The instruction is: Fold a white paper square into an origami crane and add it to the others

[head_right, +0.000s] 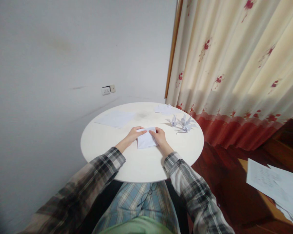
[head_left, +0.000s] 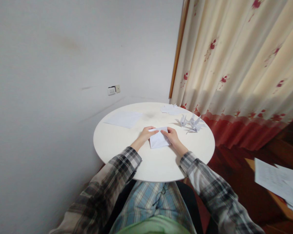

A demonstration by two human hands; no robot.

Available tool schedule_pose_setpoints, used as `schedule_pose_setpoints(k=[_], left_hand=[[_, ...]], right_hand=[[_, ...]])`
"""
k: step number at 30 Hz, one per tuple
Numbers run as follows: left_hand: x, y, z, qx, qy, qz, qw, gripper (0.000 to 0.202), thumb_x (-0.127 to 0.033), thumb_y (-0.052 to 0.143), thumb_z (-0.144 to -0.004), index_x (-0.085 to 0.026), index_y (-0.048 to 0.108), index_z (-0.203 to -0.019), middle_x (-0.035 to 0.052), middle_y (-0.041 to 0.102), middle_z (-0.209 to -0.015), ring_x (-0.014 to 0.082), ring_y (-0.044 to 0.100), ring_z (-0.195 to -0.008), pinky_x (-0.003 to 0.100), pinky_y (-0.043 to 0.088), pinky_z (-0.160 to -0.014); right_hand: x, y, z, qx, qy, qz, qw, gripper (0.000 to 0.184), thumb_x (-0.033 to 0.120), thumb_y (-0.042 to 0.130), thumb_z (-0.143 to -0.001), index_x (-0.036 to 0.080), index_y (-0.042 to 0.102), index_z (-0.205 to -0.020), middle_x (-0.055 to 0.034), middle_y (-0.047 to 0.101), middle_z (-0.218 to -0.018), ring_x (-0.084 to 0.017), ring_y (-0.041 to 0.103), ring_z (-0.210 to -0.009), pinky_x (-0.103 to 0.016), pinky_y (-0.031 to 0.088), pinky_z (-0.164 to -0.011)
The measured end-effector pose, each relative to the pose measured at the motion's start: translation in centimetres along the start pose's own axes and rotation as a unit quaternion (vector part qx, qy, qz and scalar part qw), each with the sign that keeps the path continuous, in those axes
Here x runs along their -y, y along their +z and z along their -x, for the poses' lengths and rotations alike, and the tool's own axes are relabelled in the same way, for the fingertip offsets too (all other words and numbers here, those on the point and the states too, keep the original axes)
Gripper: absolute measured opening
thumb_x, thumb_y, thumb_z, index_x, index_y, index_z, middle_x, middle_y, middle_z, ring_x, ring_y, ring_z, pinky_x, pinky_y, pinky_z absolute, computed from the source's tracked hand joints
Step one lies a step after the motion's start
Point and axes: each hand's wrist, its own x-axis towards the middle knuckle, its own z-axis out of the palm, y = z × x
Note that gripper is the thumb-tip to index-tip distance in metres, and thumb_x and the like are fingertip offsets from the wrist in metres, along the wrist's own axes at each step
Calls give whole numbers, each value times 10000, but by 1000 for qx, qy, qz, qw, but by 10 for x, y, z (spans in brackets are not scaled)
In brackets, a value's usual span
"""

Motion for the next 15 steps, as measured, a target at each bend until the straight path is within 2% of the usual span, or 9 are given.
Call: schedule_pose_setpoints(k=[5, 8, 15], left_hand=[[-1, 1, 0, 2, -2, -3, 1000, 370, -401, 688, -564, -117, 606, -785, 11, 592, -662, 116, 512, -555, 215, 354, -503], [0, 0, -1, 4, -1, -16, 1000, 355, -401, 682, -570, -119, 609, -774, 4, 584, -647, 112, 504, -546, 210, 346, -487], [2, 0, -2, 16, 3, -23, 1000, 338, -390, 684, -571, -120, 612, -761, 1, 580, -645, 109, 502, -555, 204, 344, -487]], right_hand=[[2, 1, 0, -20, -18, 2, 1000, 300, 443, 524, -660, 177, 451, -540, 40, 431, -518, -92, 367, -517, -208, 288, -479], [3, 1, -1, -33, -23, 9, 999, 314, 443, 488, -678, 184, 421, -513, 41, 399, -506, -93, 347, -516, -211, 281, -484], [4, -2, -2, -67, -39, 14, 997, 262, 411, 516, -656, 162, 595, -643, -7, 574, -640, -126, 463, -611, -231, 353, -576]])
